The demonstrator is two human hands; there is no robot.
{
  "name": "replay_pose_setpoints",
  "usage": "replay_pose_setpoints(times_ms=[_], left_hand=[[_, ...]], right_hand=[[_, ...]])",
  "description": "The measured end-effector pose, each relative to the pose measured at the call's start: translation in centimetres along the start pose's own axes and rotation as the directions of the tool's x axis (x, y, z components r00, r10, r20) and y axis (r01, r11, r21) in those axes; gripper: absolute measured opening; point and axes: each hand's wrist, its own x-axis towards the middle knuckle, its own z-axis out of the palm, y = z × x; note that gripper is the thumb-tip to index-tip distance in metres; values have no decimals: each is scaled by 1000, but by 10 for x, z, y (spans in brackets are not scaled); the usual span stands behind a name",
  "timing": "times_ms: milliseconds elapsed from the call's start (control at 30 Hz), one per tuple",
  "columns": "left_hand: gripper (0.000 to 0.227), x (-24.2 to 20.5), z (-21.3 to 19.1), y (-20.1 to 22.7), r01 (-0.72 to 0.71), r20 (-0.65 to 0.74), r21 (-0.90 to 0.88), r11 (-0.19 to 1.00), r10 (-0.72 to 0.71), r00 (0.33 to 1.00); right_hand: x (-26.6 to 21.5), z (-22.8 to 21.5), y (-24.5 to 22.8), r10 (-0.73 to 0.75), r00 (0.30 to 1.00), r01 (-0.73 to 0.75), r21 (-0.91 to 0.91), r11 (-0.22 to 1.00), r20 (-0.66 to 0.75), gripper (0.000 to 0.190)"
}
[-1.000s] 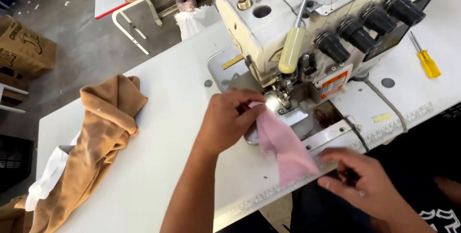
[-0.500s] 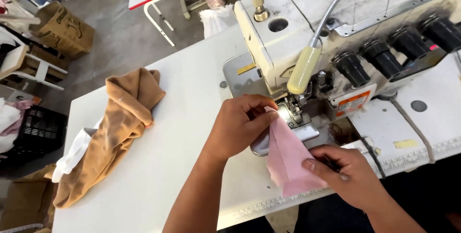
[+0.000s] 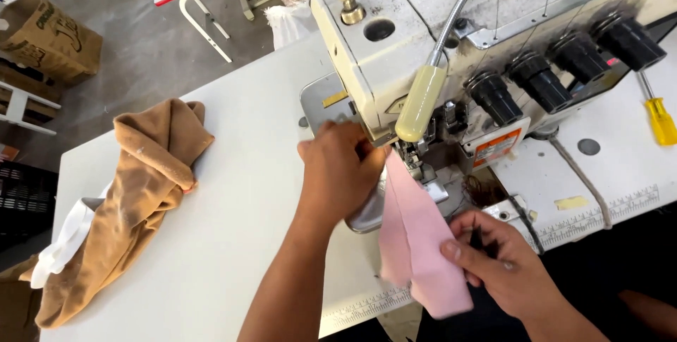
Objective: Sewing the edges of fabric pieces using an industrial overlock sewing machine.
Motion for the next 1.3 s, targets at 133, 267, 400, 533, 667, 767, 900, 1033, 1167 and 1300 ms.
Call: replay_pose_setpoints(times_ms=[133, 267, 400, 533, 667, 767, 900, 1033, 1167, 1300], left_hand=[[24, 31, 15, -14, 3, -38, 44, 999, -2, 999], [29, 42, 19, -15, 29, -45, 102, 994, -25, 999], [35, 42, 28, -22, 56, -90, 149, 987, -42, 995], [31, 37, 27, -18, 67, -94, 77, 995, -60, 994], [28, 36, 26, -16, 91, -104, 75, 993, -83, 991], [24, 35, 24, -18, 68, -122, 57, 996, -61, 991], [16, -20, 16, -16, -227, -422, 54, 972, 229, 877], [16, -108, 22, 22, -489, -481, 156, 858, 499, 721], [35, -133, 44, 14, -365, -410, 405, 838, 523, 747], [47, -130, 43, 8, -357, -396, 425, 832, 526, 753]], right_hand=[[8, 10, -4, 1, 999, -7, 155, 988, 40, 24], [7, 13, -6, -54, 999, 53, 208, 977, 2, 23], [5, 7, -5, -52, 998, 54, 188, 981, -19, 22], [1, 9, -9, -80, 996, 85, 163, 983, -36, 23], [-2, 10, -9, -64, 997, 68, 128, 989, -36, 22], [-3, 10, -8, -49, 999, 51, 84, 995, -25, 29], [-15, 12, -16, -5, 1000, 5, 12, 1000, 16, 28], [-23, 11, -10, 1, 999, -2, -14, 1000, -40, 27], [-33, 11, -6, 57, 996, -57, 2, 998, -62, 29], [-31, 13, -3, 156, 981, -153, 31, 988, -115, 34]])
